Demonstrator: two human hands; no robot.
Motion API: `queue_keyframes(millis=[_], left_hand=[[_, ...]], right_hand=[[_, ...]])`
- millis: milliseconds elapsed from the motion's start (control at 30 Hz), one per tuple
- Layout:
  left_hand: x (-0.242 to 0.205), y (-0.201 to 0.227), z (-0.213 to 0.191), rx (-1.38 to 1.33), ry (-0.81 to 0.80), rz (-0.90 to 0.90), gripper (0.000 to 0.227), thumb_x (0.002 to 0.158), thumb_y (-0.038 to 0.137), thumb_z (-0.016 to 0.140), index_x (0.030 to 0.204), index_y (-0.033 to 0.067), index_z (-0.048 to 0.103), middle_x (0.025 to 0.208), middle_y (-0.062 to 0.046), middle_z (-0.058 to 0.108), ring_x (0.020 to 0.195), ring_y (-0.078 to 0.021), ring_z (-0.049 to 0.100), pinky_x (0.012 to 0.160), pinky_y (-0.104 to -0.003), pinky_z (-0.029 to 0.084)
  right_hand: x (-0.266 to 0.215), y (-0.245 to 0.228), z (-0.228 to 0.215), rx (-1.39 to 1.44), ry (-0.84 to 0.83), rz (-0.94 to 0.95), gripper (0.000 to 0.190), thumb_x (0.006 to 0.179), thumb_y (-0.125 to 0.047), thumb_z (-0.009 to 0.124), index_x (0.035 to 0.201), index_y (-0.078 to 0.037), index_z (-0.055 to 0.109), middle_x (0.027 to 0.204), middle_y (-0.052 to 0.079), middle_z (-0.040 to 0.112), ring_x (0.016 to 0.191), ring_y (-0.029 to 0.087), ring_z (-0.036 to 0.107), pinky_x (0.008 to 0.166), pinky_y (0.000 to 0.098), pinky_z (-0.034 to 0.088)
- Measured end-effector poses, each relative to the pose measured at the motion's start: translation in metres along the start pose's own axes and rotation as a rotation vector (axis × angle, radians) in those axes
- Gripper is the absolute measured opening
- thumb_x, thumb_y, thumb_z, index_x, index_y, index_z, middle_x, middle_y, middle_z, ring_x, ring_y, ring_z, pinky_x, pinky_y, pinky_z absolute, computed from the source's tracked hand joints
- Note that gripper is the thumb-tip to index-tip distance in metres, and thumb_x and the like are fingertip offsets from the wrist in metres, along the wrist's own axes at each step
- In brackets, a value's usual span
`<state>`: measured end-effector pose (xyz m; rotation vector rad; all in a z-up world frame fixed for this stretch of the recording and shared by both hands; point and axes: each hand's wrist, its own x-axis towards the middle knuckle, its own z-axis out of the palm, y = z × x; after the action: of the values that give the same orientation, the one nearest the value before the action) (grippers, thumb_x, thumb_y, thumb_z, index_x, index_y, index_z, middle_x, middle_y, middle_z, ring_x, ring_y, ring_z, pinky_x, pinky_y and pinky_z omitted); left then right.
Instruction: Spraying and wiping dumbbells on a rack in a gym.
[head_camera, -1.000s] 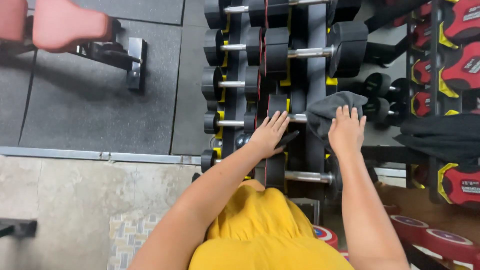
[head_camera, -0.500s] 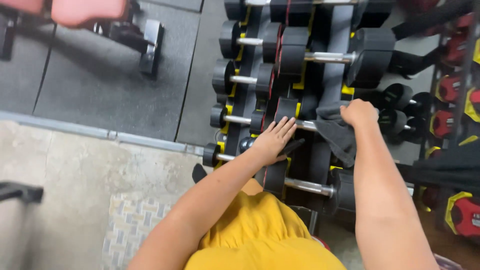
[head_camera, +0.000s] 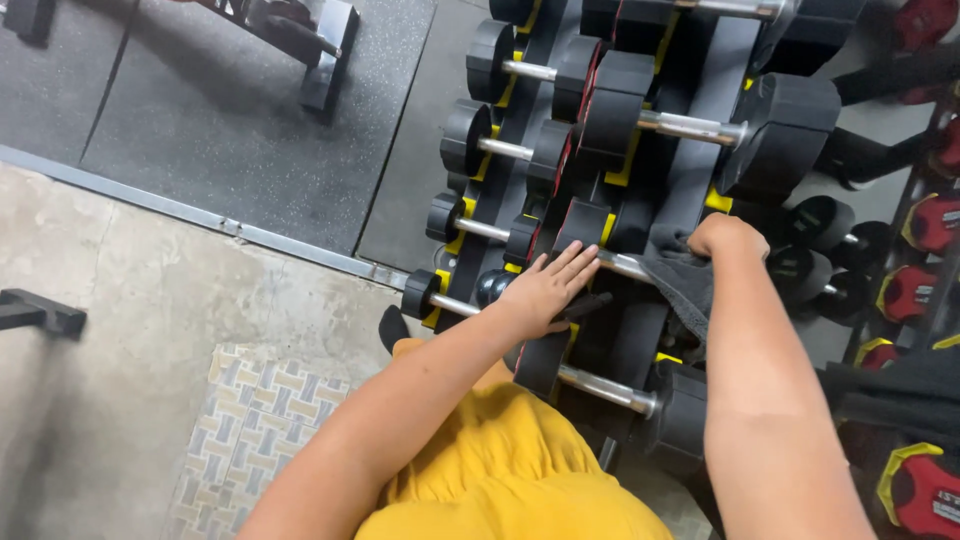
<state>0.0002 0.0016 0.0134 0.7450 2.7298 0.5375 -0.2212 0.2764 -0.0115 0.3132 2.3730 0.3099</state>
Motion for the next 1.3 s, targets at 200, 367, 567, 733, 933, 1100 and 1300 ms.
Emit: queue_keyframes(millis=[200, 367, 567, 733, 933, 1100, 1300], left_hand=[[0.0, -0.002, 0.003, -0.007, 0.0, 0.002, 0.112, 0.077, 0.039, 0.084, 0.162, 0.0093, 0.016, 0.171, -0.008, 0.008, 0.158, -0.0297, 0.01, 0.117, -0.061, 0.033], [0.001, -0.008, 0.003, 0.003, -0.021, 0.036, 0.109, 0.08, 0.039, 0.082, 0.161, 0.0083, 0.016, 0.171, -0.009, 0.008, 0.158, -0.0298, 0.01, 0.114, -0.066, 0.034], [0.003, -0.013, 0.008, 0.007, 0.015, 0.07, 0.108, 0.081, 0.04, 0.081, 0.161, 0.0071, 0.016, 0.171, -0.009, 0.008, 0.158, -0.031, 0.01, 0.112, -0.067, 0.036], [0.003, -0.014, 0.01, -0.019, 0.013, 0.087, 0.108, 0.081, 0.038, 0.081, 0.161, 0.0073, 0.016, 0.171, -0.009, 0.007, 0.158, -0.0314, 0.01, 0.112, -0.067, 0.036], [0.005, -0.018, 0.016, -0.025, 0.041, 0.094, 0.107, 0.081, 0.038, 0.081, 0.161, 0.0072, 0.018, 0.171, -0.01, 0.009, 0.158, -0.0312, 0.011, 0.109, -0.068, 0.038], [0.004, -0.017, 0.013, -0.005, 0.063, 0.099, 0.109, 0.079, 0.039, 0.082, 0.16, 0.0063, 0.018, 0.171, -0.011, 0.009, 0.158, -0.0325, 0.011, 0.11, -0.067, 0.039], [-0.002, -0.009, 0.001, -0.022, 0.006, 0.063, 0.111, 0.077, 0.04, 0.084, 0.161, 0.0082, 0.018, 0.171, -0.009, 0.008, 0.158, -0.031, 0.01, 0.111, -0.066, 0.038]], right_hand=[[-0.018, 0.011, 0.02, 0.119, 0.306, -0.08, 0.043, 0.097, -0.038, 0.064, 0.123, -0.006, 0.074, 0.13, 0.02, 0.07, 0.121, 0.039, 0.065, 0.103, 0.0582, 0.045], [-0.072, 0.008, 0.058, -0.008, 0.675, -0.217, 0.036, 0.106, -0.034, 0.053, 0.118, -0.009, 0.076, 0.126, 0.013, 0.074, 0.125, 0.034, 0.062, 0.111, 0.0603, 0.033], [-0.137, -0.014, 0.096, -0.155, 0.893, -0.288, 0.037, 0.102, -0.033, 0.052, 0.122, -0.011, 0.073, 0.132, 0.006, 0.07, 0.143, 0.027, 0.049, 0.123, 0.0581, 0.015], [-0.134, -0.019, 0.133, 0.058, 0.909, -0.326, 0.041, 0.108, -0.029, 0.048, 0.135, -0.006, 0.069, 0.14, 0.01, 0.067, 0.135, 0.023, 0.057, 0.13, 0.055, 0.008], [-0.121, -0.028, 0.163, 0.181, 0.896, -0.429, 0.045, 0.107, -0.03, 0.047, 0.141, -0.007, 0.064, 0.145, 0.015, 0.062, 0.137, 0.028, 0.055, 0.125, 0.0536, 0.015], [-0.098, -0.026, 0.147, 0.195, 0.889, -0.564, 0.046, 0.102, -0.028, 0.046, 0.138, -0.005, 0.062, 0.142, 0.016, 0.063, 0.134, 0.035, 0.052, 0.115, 0.0589, 0.023], [-0.07, -0.044, 0.101, 0.245, 0.375, -0.445, 0.054, 0.112, -0.041, 0.033, 0.115, -0.003, 0.072, 0.126, 0.02, 0.071, 0.121, 0.04, 0.065, 0.109, 0.0514, 0.049]])
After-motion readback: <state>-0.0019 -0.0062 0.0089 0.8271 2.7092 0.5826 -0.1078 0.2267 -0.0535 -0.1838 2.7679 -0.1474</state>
